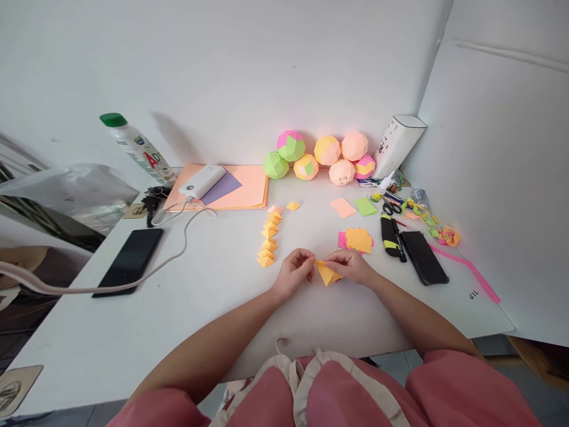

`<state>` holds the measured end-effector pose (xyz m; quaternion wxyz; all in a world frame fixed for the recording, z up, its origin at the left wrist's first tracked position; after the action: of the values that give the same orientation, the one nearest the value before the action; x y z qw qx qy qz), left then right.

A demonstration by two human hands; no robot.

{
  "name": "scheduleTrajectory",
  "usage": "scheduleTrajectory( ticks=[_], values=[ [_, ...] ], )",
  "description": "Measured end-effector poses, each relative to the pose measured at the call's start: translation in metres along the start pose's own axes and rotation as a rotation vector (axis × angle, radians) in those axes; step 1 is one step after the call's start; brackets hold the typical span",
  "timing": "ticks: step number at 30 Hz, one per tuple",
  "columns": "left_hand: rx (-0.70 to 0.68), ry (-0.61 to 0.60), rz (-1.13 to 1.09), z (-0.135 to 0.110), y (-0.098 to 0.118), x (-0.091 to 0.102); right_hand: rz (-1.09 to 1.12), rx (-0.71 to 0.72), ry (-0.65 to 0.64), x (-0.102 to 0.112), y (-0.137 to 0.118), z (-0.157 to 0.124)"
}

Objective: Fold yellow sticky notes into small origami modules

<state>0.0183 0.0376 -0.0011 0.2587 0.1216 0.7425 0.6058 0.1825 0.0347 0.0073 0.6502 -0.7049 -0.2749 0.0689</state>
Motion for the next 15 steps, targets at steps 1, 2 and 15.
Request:
scheduleTrajectory(
  ticks=[1,2,15],
  values=[
    [0.007,-0.030,0.034,0.0000,-0.0003,-0.0017,0.000,0.001,-0.011,-0.0013,0.0001,0.0000],
    [0.014,-0.059,0.072,0.0001,-0.0008,-0.0035,-0.001,-0.002,-0.022,-0.0027,0.0003,0.0000],
    [0.003,-0.098,0.219,0.0006,-0.0060,-0.0065,-0.033,-0.059,-0.079,-0.0079,0.0015,0.0001]
  ],
)
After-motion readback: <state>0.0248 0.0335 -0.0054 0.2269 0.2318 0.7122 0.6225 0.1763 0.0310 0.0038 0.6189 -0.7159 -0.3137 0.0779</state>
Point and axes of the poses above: each hand's wrist, its own z-axis towards the middle knuckle, its own x-axis out of the back of the hand, y = z × x, the point moved 4 cm from there along z, towards the middle knuckle, and after that the axes turned 10 degrees about -y, right-handed, at the moved point
